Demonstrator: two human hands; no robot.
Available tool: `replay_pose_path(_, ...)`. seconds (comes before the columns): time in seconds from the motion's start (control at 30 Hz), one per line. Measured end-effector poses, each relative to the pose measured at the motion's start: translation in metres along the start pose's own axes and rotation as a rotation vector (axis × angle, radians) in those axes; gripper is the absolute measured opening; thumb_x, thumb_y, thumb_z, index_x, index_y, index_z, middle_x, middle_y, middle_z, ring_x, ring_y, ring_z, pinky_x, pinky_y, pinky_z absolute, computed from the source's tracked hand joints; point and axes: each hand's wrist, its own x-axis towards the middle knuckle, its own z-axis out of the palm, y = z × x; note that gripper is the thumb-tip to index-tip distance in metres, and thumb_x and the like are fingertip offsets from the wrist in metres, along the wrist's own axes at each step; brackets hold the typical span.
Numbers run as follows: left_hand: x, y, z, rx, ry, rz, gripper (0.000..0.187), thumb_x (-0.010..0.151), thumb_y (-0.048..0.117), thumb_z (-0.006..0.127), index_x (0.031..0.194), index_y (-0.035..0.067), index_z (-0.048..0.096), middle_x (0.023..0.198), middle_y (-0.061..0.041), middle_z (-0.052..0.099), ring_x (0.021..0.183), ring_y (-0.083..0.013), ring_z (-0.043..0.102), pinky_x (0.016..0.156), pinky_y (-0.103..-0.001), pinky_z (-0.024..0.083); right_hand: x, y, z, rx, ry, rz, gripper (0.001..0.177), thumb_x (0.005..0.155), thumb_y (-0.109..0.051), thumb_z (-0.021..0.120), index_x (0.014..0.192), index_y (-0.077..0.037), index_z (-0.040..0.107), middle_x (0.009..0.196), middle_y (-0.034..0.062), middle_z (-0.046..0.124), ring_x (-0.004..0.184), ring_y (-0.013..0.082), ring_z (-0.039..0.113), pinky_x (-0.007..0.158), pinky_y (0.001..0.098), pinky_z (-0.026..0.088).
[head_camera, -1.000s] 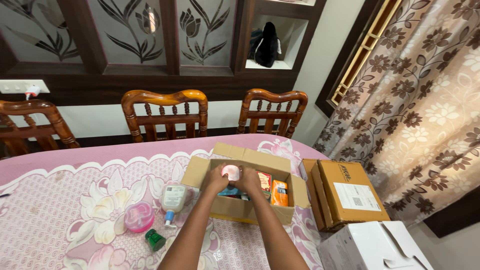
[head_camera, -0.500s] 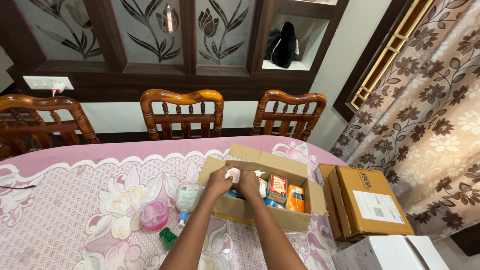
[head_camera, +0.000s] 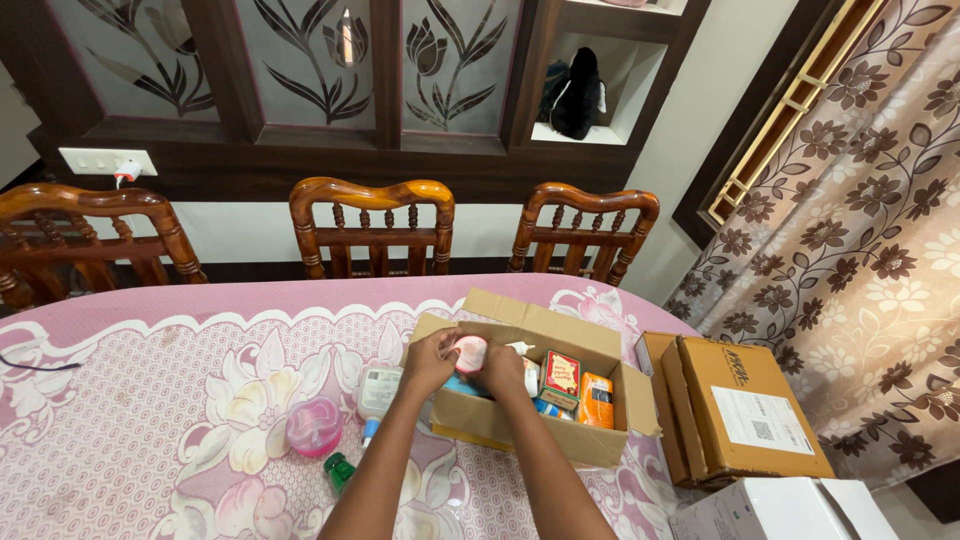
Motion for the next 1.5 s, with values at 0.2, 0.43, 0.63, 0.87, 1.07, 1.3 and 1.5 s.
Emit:
replay_pose_path(0.2, -0.007, 0.000, -0.021, -0.059, 0.106, -0.003, 0.040, 0.087, -0.001, 0.067, 0.126, 0.007, 0.070, 0.122, -0.012, 0.076, 0.112, -0.0178, 0.073, 0.095, -0.028, 0.058, -0.007, 0.000, -0.008, -0.048, -0.005, -0.028, 0.078, 0.059, -0.054, 0.095, 0.115, -0.008, 0.066, 0.100, 0.0180, 0.075, 0.099, 0.0361, 0.072, 0.085, 0.0465, 0.058)
replay_pose_path(0.43, -0.016, -0.013, -0.036, -0.090, 0.134, -0.015, 0.039, 0.087, -0.001, 0.068, 0.125, 0.007, 0.071, 0.119, -0.011, 0.077, 0.107, -0.0157, 0.074, 0.093, -0.026, 0.058, -0.005, 0.002, 0.004, -0.010, 0.198, -0.157, 0.071, 0.057, -0.042, 0.097, 0.110, -0.005, 0.069, 0.109, 0.0211, 0.071, 0.104, 0.0389, 0.068, 0.085, 0.0460, 0.057)
replay_pose_path(0.63, -0.029, 0.001, -0.037, 0.021, 0.126, -0.071, 0.040, 0.086, 0.004, 0.070, 0.126, 0.011, 0.071, 0.120, -0.011, 0.076, 0.106, -0.0184, 0.076, 0.091, -0.028, 0.059, 0.007, 0.004, 0.021, 0.085, 0.142, -0.155, 0.068, 0.058, -0.035, 0.098, 0.111, -0.003, 0.070, 0.111, 0.0223, 0.071, 0.103, 0.0393, 0.069, 0.090, 0.0444, 0.057)
replay_pose_path(0.87, -0.039, -0.002, -0.012, 0.401, 0.119, 0.149, 0.063, 0.075, 0.015, 0.082, 0.133, 0.006, 0.062, 0.134, -0.018, 0.064, 0.124, -0.0356, 0.061, 0.105, -0.040, 0.048, 0.012, 0.010, 0.023, 0.136, 0.099, -0.049, 0.059, 0.053, -0.032, 0.099, 0.101, -0.006, 0.077, 0.098, 0.0211, 0.074, 0.097, 0.0381, 0.071, 0.087, 0.0456, 0.058)
replay_pose_path(1.07, -0.039, -0.018, 0.010, 0.352, 0.112, -0.032, 0.065, 0.079, 0.015, 0.074, 0.142, 0.007, 0.056, 0.144, -0.014, 0.059, 0.129, -0.0339, 0.059, 0.108, -0.040, 0.048, 0.026, 0.025, 0.042, 0.066, 0.098, -0.106, 0.056, 0.052, -0.035, 0.100, 0.094, -0.005, 0.077, 0.095, 0.0208, 0.075, 0.095, 0.0379, 0.072, 0.087, 0.0454, 0.057)
replay_pose_path(1.3, -0.040, -0.023, 0.010, 0.410, 0.087, -0.024, 0.062, 0.085, 0.017, 0.067, 0.145, 0.007, 0.054, 0.146, -0.015, 0.056, 0.129, -0.0345, 0.057, 0.108, -0.041, 0.047, 0.012, 0.020, 0.034, 0.196, 0.143, -0.141, 0.060, 0.054, -0.034, 0.098, 0.102, -0.006, 0.075, 0.096, 0.0221, 0.074, 0.096, 0.0386, 0.072, 0.086, 0.0460, 0.057)
replay_pose_path(1.5, -0.041, -0.021, -0.009, 0.415, 0.056, 0.114, 0.062, 0.083, 0.025, 0.078, 0.137, 0.002, 0.058, 0.145, -0.017, 0.056, 0.134, -0.0318, 0.054, 0.111, -0.039, 0.043, 0.005, 0.017, 0.031, 0.175, 0.192, -0.233, 0.068, 0.060, -0.031, 0.095, 0.117, -0.005, 0.067, 0.101, 0.0243, 0.074, 0.099, 0.0426, 0.069, 0.086, 0.0493, 0.056)
